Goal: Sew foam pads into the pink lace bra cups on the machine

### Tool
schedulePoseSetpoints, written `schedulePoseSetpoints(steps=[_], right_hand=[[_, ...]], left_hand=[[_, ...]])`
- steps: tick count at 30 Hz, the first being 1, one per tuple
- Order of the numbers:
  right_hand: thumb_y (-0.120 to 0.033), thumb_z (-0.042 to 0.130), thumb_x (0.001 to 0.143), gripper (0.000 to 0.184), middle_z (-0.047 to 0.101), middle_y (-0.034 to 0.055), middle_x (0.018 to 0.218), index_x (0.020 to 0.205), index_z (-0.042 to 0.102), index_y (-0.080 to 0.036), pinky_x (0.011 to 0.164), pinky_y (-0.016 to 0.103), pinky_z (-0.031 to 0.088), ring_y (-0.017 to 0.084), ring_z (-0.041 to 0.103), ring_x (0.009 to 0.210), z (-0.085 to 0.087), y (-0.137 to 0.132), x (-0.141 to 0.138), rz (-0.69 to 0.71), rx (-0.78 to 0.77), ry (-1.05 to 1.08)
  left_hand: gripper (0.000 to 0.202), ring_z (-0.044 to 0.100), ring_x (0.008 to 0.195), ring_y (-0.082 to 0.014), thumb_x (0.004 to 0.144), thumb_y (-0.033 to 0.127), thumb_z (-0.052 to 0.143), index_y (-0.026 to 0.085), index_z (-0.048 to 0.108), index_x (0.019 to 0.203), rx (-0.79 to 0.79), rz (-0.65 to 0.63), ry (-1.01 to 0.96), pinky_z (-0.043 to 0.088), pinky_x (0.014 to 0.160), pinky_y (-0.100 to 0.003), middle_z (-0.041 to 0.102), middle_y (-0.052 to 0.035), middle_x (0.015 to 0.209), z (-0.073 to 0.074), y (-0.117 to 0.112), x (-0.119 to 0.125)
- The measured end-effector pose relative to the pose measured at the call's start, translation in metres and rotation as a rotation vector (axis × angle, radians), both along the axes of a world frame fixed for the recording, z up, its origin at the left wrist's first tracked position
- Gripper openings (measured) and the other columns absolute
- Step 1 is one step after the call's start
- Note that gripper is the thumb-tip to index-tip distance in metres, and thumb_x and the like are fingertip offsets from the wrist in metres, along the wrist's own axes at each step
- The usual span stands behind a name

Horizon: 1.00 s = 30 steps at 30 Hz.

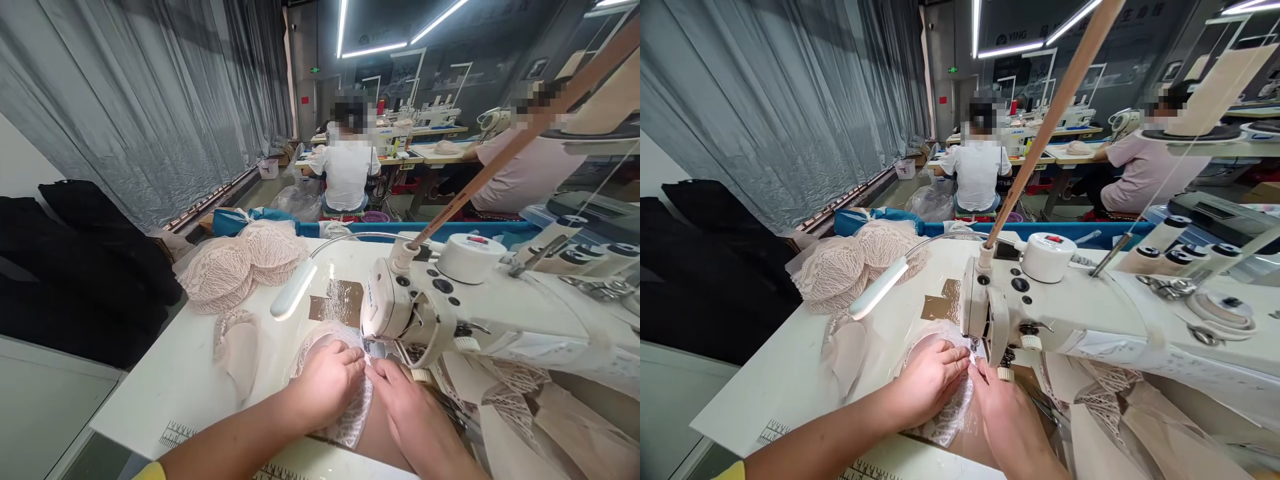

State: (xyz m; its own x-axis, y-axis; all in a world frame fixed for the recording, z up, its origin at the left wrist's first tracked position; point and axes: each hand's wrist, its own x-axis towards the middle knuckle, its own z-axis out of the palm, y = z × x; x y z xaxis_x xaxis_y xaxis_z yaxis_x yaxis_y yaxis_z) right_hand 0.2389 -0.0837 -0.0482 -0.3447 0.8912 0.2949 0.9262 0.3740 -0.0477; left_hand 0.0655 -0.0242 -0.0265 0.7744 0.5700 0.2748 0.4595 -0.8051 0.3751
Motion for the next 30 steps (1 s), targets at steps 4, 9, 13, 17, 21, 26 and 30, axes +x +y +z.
schedulePoseSetpoints(steps=[4, 9, 13, 17, 21, 26, 30], right_hand=[[0.004, 0.033, 0.077, 0.055, 0.071, 0.0141, 0.102, 0.118, 0.067, -0.013, 0.058, 0.027, 0.055, 0.021, 0.069, 0.074, 0.005, 0.006, 0.000, -0.029, -0.021, -0.006], [0.002, 0.035, 0.076, 0.056, 0.072, 0.0111, 0.103, 0.119, 0.066, -0.017, 0.056, 0.024, 0.055, 0.021, 0.070, 0.078, 0.005, 0.005, -0.001, -0.056, -0.048, -0.029], [0.000, 0.035, 0.077, 0.056, 0.071, 0.0112, 0.107, 0.121, 0.066, -0.018, 0.053, 0.025, 0.054, 0.021, 0.070, 0.078, 0.004, 0.004, -0.002, -0.061, -0.051, -0.060], [0.000, 0.035, 0.077, 0.057, 0.071, 0.0102, 0.106, 0.122, 0.065, -0.018, 0.055, 0.025, 0.054, 0.021, 0.069, 0.077, -0.002, 0.005, -0.002, -0.063, -0.032, -0.065], [-0.001, 0.036, 0.077, 0.053, 0.071, 0.0094, 0.104, 0.116, 0.067, -0.019, 0.046, 0.024, 0.050, 0.019, 0.068, 0.069, -0.008, 0.005, 0.000, -0.071, 0.040, -0.010], [-0.001, 0.035, 0.079, 0.049, 0.072, 0.0103, 0.099, 0.112, 0.069, -0.015, 0.051, 0.024, 0.054, 0.018, 0.069, 0.071, -0.004, 0.006, 0.002, -0.010, 0.107, 0.038], [-0.006, 0.033, 0.085, 0.043, 0.072, 0.0108, 0.096, 0.107, 0.070, -0.012, 0.053, 0.026, 0.055, 0.017, 0.068, 0.065, 0.001, 0.009, 0.001, -0.001, 0.172, 0.053]], left_hand=[[0.029, 0.056, 0.091, -0.0229, 0.090, 0.016, 0.046, 0.011, 0.064, 0.112, -0.011, -0.027, -0.001, 0.048, 0.082, -0.035, 0.065, -0.0095, 0.118, -0.004, 0.015, -0.001], [0.029, 0.055, 0.098, -0.0226, 0.089, 0.017, 0.049, 0.014, 0.064, 0.113, -0.031, -0.076, -0.052, 0.046, 0.086, -0.034, 0.066, -0.0085, 0.118, -0.007, 0.027, -0.006], [0.030, 0.056, 0.099, -0.0236, 0.087, 0.016, 0.050, 0.014, 0.064, 0.113, -0.035, -0.097, -0.050, 0.045, 0.086, -0.035, 0.066, -0.0100, 0.117, -0.007, 0.030, -0.007], [0.029, 0.056, 0.097, -0.0232, 0.086, 0.016, 0.050, 0.015, 0.065, 0.111, -0.021, -0.088, -0.047, 0.046, 0.084, -0.034, 0.066, -0.0099, 0.115, -0.006, 0.033, -0.007], [0.029, 0.055, 0.093, -0.0226, 0.084, 0.016, 0.052, 0.014, 0.064, 0.111, 0.026, -0.069, -0.049, 0.046, 0.081, -0.034, 0.067, -0.0095, 0.112, -0.009, 0.035, -0.005], [0.035, 0.054, 0.101, -0.0255, 0.086, 0.020, 0.049, 0.013, 0.060, 0.119, 0.071, 0.002, -0.017, 0.045, 0.086, -0.039, 0.062, -0.0115, 0.123, -0.012, 0.032, -0.007], [0.045, 0.043, 0.122, -0.0329, 0.091, 0.035, 0.044, 0.015, 0.050, 0.131, 0.105, 0.055, 0.057, 0.037, 0.098, -0.049, 0.052, -0.0127, 0.135, -0.008, 0.025, -0.013]])
